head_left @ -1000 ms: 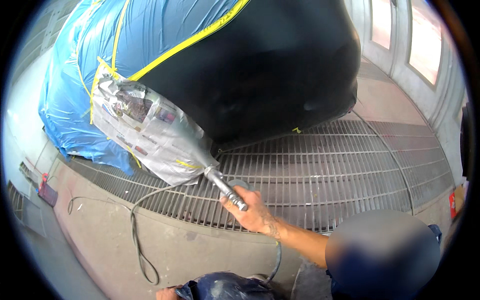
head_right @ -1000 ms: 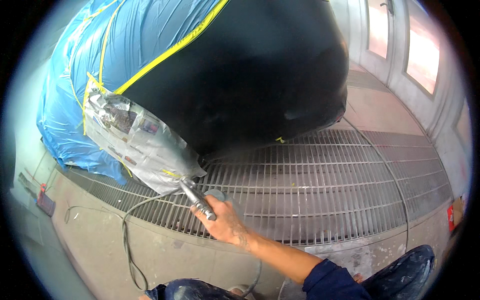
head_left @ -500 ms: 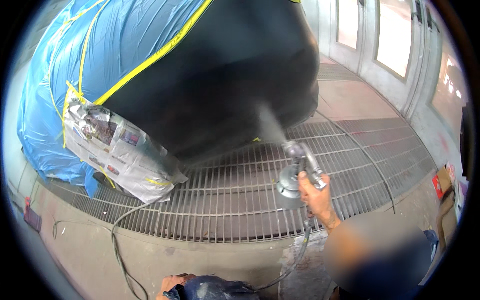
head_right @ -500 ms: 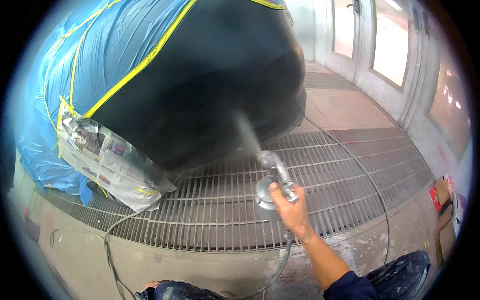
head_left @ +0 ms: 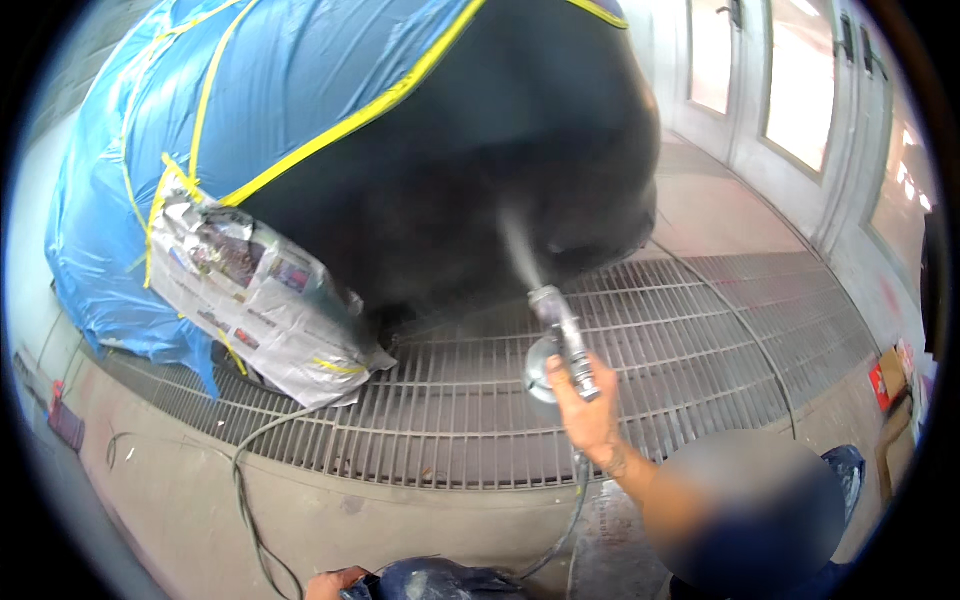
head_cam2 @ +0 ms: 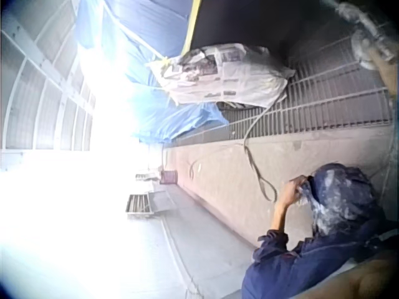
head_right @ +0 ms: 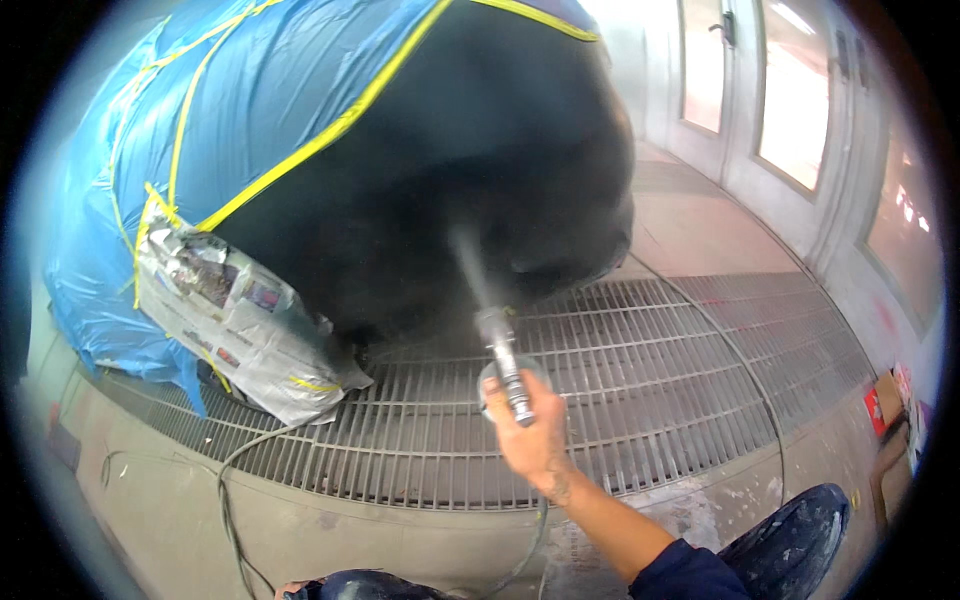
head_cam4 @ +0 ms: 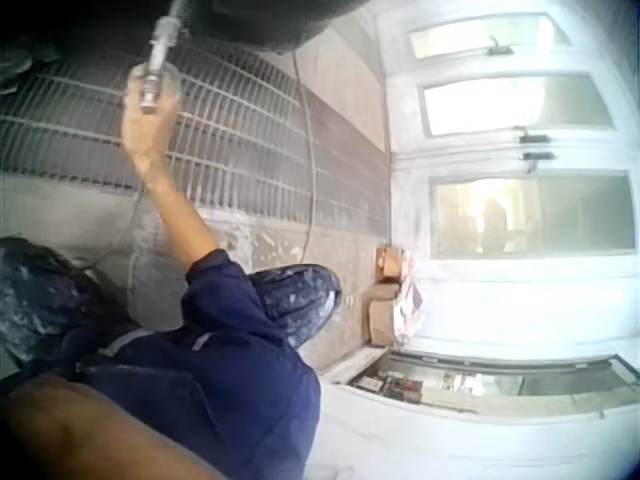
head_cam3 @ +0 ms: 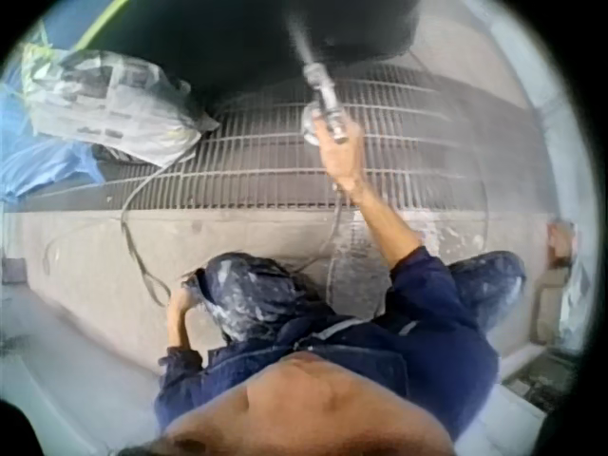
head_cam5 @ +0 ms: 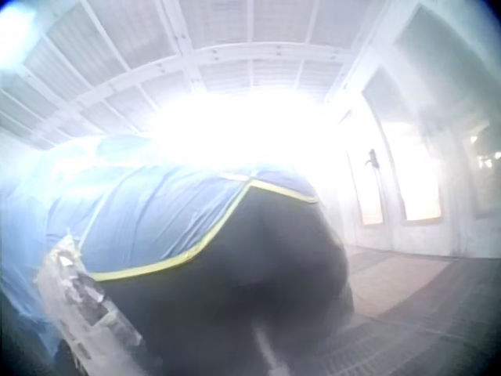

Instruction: The person uses a spray gun to apply dark paint to the rear and side panels of a car in a paint booth. The car is masked with blue plastic and yellow tape. The person moves around the vehicle to cover the exposed surfaces.

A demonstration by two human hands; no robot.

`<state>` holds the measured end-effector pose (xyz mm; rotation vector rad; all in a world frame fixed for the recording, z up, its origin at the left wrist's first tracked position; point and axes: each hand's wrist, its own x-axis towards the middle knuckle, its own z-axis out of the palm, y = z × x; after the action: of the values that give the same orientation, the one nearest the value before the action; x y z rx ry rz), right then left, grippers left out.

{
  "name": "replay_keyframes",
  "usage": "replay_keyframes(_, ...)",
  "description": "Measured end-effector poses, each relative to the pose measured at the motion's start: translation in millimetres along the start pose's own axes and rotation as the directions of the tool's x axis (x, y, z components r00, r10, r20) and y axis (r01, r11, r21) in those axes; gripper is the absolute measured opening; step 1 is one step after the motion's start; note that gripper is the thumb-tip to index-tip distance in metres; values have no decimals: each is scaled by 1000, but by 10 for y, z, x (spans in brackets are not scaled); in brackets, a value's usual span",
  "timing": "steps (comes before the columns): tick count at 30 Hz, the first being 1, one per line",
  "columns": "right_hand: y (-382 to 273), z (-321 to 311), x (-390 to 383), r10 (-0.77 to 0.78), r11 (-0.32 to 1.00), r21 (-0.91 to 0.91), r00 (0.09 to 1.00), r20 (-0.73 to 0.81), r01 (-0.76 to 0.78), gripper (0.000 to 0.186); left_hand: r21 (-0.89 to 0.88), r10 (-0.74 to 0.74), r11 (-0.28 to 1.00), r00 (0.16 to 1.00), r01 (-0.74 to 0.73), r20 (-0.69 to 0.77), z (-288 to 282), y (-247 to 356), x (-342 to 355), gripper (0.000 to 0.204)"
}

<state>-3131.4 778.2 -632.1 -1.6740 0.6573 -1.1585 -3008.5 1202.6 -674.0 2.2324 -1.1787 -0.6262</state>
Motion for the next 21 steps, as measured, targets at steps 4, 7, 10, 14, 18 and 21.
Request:
replay_keyframes(4,-78,649,-112,-48,999,28,977,209,43,34,166,-284,947,958,276,28,-73,-36,-253,36)
replay_keyframes(7,-354,1017,-170,-38,999,50,919,392,19,36,119,-355,927,935,355,-15,-12,-284,-484,29)
replay_keyframes(10,-657,1209,-120,-38,999,-3,817,576,49,41,94,-430,898,903,430,-21,-26,-265,-576,28)
replay_keyframes(14,-736,1152,44,-88,996,53,808,582,71,42,107,-433,896,901,431,-2,-85,-106,-397,30)
replay_keyframes(18,-620,733,197,-38,978,195,866,498,-69,37,186,-254,949,967,254,-23,-71,-55,-134,36)
replay_keyframes(21,-692,208,269,85,957,214,891,445,-198,35,269,-228,944,967,191,114,127,-679,268,34)
